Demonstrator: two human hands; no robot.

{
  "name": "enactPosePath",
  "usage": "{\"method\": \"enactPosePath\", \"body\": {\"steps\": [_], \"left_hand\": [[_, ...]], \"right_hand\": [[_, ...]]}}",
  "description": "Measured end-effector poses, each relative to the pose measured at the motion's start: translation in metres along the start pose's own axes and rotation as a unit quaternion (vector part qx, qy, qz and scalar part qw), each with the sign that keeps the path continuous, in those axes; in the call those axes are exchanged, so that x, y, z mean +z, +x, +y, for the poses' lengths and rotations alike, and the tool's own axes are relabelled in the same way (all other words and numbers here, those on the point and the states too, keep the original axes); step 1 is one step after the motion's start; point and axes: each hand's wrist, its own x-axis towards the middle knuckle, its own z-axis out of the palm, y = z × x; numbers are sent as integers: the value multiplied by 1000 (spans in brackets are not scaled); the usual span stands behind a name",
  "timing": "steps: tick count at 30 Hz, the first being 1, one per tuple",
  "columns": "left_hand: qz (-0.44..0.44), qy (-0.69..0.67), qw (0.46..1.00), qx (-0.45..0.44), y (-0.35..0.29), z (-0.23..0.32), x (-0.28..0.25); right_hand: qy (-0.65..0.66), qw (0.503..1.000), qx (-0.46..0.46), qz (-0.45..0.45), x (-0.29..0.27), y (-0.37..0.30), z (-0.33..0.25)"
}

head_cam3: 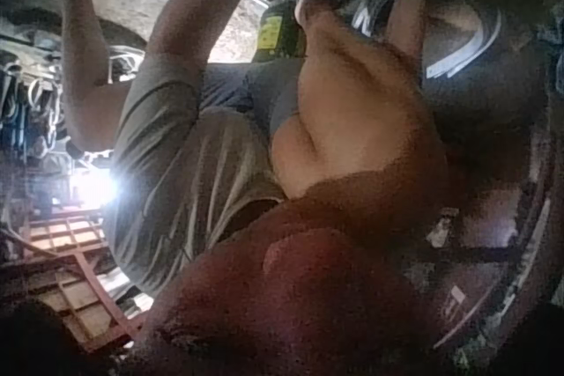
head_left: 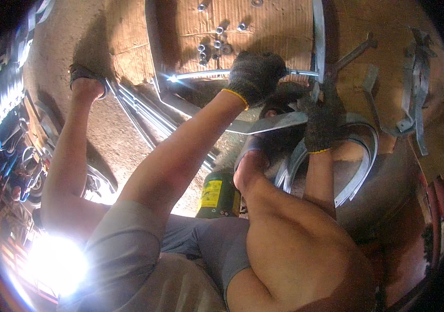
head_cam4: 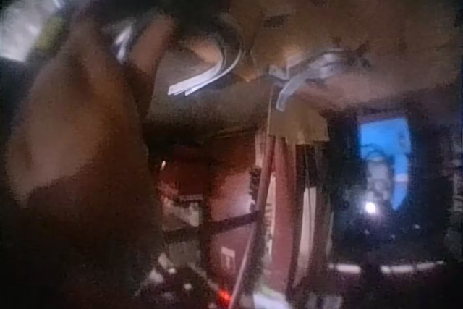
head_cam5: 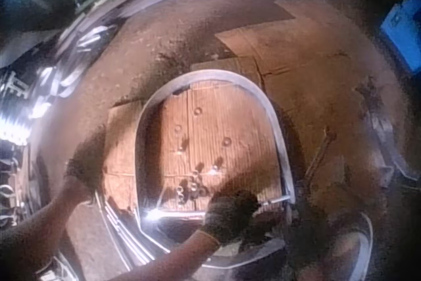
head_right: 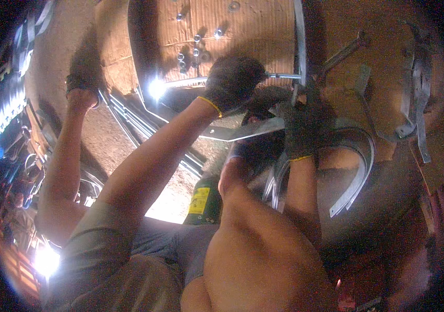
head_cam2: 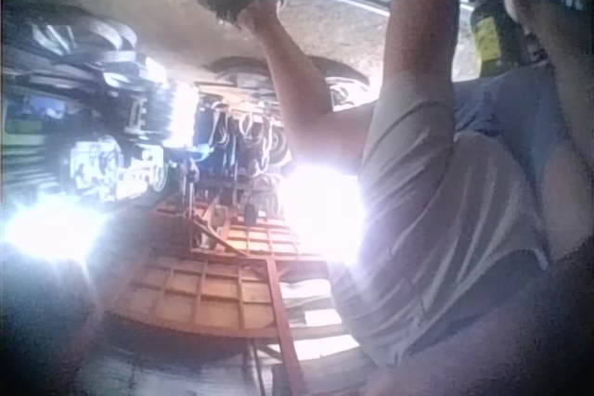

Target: The person sits on the floor and assembles a metal frame using a wrench. They insert bolts into the frame joints and tighten them to secure the structure.

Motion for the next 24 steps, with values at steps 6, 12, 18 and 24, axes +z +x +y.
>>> {"method": "enactPosePath", "body": {"steps": [6, 12, 18, 24], "left_hand": [[-18, -17, 1000, 5, -1, 0, -3], [8, -1, 1000, 28, 3, -3, -5], [4, 6, 1000, 30, 2, -4, -8], [15, -22, 999, 39, 5, -13, 5]], "right_hand": [[120, 990, 65, -23, -6, -6, -29], [207, 974, 91, -7, 2, -6, -25], [182, 980, 77, -31, -4, -7, -26], [169, 983, 49, -50, -8, -8, -21]]}}
